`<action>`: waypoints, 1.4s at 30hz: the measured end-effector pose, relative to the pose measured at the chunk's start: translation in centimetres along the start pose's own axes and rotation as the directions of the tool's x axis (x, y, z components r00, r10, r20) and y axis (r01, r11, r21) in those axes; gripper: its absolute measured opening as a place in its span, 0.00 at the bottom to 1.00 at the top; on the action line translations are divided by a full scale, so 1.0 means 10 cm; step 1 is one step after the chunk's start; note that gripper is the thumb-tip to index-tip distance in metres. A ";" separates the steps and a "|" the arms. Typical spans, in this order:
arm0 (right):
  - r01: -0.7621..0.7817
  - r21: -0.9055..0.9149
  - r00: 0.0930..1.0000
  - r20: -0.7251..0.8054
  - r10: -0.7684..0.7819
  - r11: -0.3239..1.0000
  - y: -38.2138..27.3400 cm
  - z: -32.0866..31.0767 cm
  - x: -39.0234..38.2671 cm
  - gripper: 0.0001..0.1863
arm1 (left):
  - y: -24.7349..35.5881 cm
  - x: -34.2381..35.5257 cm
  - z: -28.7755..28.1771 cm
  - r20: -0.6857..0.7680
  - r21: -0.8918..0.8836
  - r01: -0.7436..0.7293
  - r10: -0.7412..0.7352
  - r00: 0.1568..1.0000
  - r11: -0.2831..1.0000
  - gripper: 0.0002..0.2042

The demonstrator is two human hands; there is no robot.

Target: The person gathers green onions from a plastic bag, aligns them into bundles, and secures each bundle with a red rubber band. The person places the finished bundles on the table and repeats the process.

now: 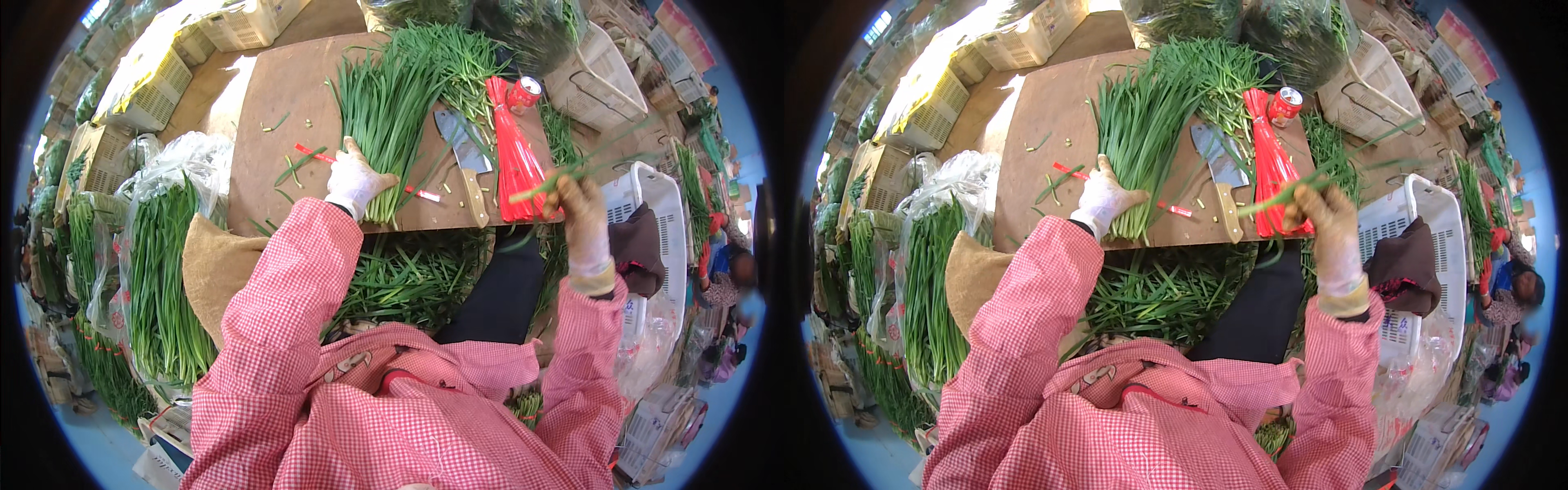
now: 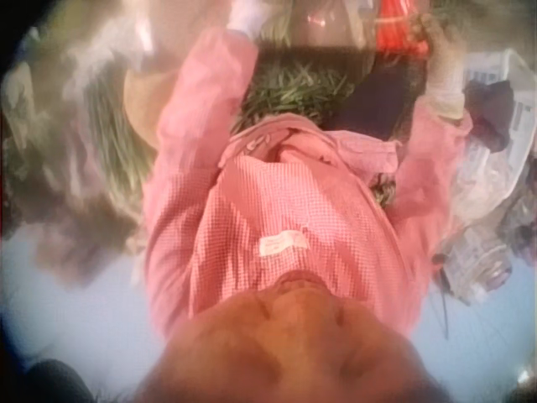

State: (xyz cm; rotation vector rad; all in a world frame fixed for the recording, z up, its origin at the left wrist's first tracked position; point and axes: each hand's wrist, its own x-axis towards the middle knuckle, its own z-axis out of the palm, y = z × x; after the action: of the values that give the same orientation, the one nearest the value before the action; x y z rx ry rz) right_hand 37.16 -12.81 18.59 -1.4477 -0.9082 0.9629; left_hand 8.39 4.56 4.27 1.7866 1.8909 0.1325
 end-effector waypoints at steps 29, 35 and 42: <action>-0.306 -0.409 0.688 0.529 0.497 0.860 1.52 1.52 1.03 0.11 | 0.09 -0.09 0.07 -0.088 0.054 -0.019 0.024 0.996 0.998 0.72; 0.526 -0.741 0.834 0.547 -0.080 0.417 1.46 1.38 0.72 0.12 | 0.16 -0.10 0.05 -0.065 0.092 0.055 -0.049 0.997 0.994 0.69; 0.695 -0.717 0.710 0.676 -0.197 0.042 1.61 1.43 0.47 0.06 | 0.20 -0.14 -0.02 -0.039 0.081 0.071 -0.068 0.997 0.994 0.68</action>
State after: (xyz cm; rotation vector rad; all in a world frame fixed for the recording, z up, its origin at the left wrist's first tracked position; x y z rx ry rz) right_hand 25.90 -4.53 1.52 -1.6879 -2.4987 -0.0235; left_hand 10.13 3.52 5.70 1.7797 2.0083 0.0630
